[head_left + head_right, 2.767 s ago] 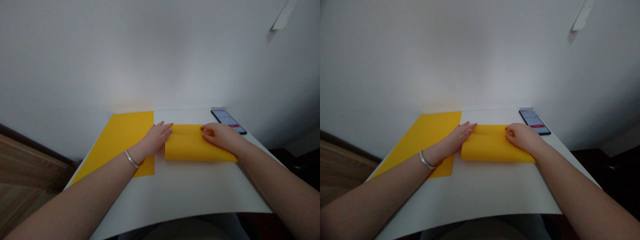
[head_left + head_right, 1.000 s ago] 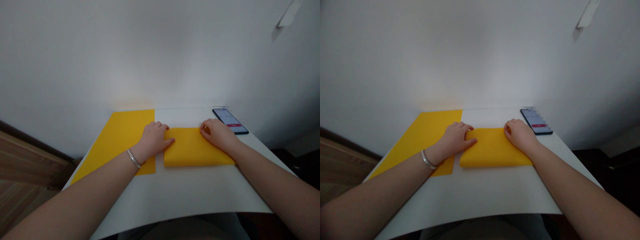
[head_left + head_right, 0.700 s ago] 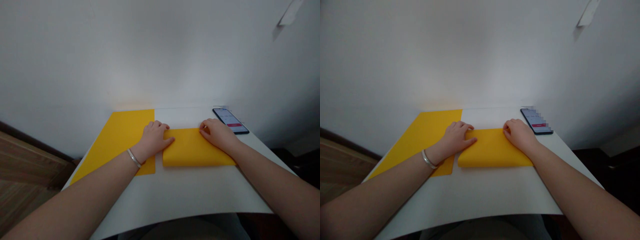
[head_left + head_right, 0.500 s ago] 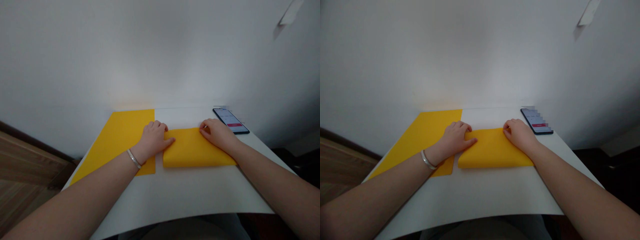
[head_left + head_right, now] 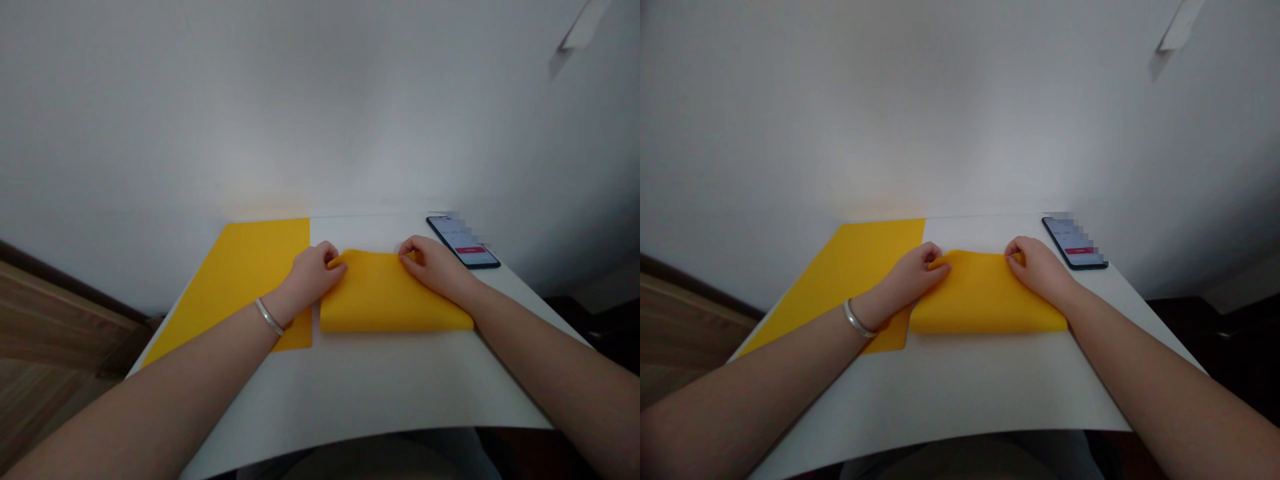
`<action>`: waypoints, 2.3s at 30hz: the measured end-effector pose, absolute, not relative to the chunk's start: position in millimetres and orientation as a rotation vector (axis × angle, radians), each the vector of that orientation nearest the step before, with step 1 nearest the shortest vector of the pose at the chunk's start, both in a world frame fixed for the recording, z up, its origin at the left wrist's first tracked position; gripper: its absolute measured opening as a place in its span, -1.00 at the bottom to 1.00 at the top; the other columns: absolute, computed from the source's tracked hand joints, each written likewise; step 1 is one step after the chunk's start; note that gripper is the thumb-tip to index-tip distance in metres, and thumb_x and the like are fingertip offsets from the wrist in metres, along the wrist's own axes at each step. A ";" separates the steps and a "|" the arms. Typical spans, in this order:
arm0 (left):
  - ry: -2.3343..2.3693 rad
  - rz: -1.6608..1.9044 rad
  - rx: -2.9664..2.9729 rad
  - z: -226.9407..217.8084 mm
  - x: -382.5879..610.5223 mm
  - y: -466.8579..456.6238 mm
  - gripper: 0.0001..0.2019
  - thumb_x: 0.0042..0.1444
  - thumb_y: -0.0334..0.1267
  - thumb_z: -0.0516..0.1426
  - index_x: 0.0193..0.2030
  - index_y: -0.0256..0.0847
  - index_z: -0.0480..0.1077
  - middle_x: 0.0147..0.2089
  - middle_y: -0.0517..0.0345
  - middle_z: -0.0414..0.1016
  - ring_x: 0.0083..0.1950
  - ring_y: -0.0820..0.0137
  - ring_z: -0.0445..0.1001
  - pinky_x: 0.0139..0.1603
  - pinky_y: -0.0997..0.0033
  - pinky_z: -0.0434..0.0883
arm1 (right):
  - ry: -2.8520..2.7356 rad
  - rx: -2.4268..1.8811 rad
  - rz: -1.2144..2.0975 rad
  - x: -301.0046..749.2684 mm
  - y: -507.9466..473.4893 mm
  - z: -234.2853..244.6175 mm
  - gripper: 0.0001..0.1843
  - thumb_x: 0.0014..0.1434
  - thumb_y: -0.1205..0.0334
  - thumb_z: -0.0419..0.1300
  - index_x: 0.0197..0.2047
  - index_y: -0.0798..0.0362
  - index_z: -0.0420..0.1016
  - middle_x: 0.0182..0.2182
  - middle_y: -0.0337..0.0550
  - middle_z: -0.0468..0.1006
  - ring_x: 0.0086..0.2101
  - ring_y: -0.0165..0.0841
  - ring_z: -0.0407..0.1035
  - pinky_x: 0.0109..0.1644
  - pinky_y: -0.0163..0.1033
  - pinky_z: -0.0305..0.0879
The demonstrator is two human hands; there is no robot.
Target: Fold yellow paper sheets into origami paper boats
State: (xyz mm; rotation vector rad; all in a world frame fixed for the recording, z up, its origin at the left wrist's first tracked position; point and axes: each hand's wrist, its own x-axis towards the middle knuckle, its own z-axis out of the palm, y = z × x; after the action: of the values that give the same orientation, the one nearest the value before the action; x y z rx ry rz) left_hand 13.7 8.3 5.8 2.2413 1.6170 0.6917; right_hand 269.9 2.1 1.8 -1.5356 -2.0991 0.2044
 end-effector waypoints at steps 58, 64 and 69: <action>1.024 1.287 1.843 -1.6 11.4 8.5 -0.66 0.06 -0.34 0.17 0.02 -0.16 0.33 -0.11 0.11 0.41 -0.23 0.45 0.38 -0.32 0.52 0.36 | -2.007 -1.216 0.435 192.7 13.7 21.2 -0.95 0.08 0.24 0.19 -0.38 -0.01 0.49 -0.35 -0.27 0.59 -0.28 -0.33 0.44 -0.12 -0.21 0.29; 1.123 1.248 1.790 1.0 9.7 7.4 -0.67 0.12 -0.25 0.14 0.05 -0.15 0.40 -0.33 0.18 0.41 -0.38 0.46 0.30 -0.40 0.50 0.28 | -2.002 -1.237 0.362 194.5 14.3 20.6 -0.92 0.09 0.23 0.18 -0.36 -0.02 0.52 -0.35 -0.26 0.61 -0.30 -0.32 0.46 -0.15 -0.19 0.32; 1.101 1.112 1.645 0.7 10.2 6.3 -0.71 0.21 -0.09 0.02 -0.25 -0.25 0.45 -0.42 0.17 0.38 -0.44 0.46 0.30 -0.47 0.49 0.24 | -2.014 -1.241 0.272 194.9 12.4 24.7 -0.93 0.09 0.23 0.20 -0.37 -0.02 0.51 -0.36 -0.25 0.60 -0.30 -0.33 0.45 -0.15 -0.20 0.31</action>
State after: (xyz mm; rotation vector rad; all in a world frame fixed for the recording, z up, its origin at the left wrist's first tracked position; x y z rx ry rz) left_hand 10.2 6.3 0.7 1.6445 1.1015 1.1119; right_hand 194.9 12.4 24.7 -1.2411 -2.0137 0.2722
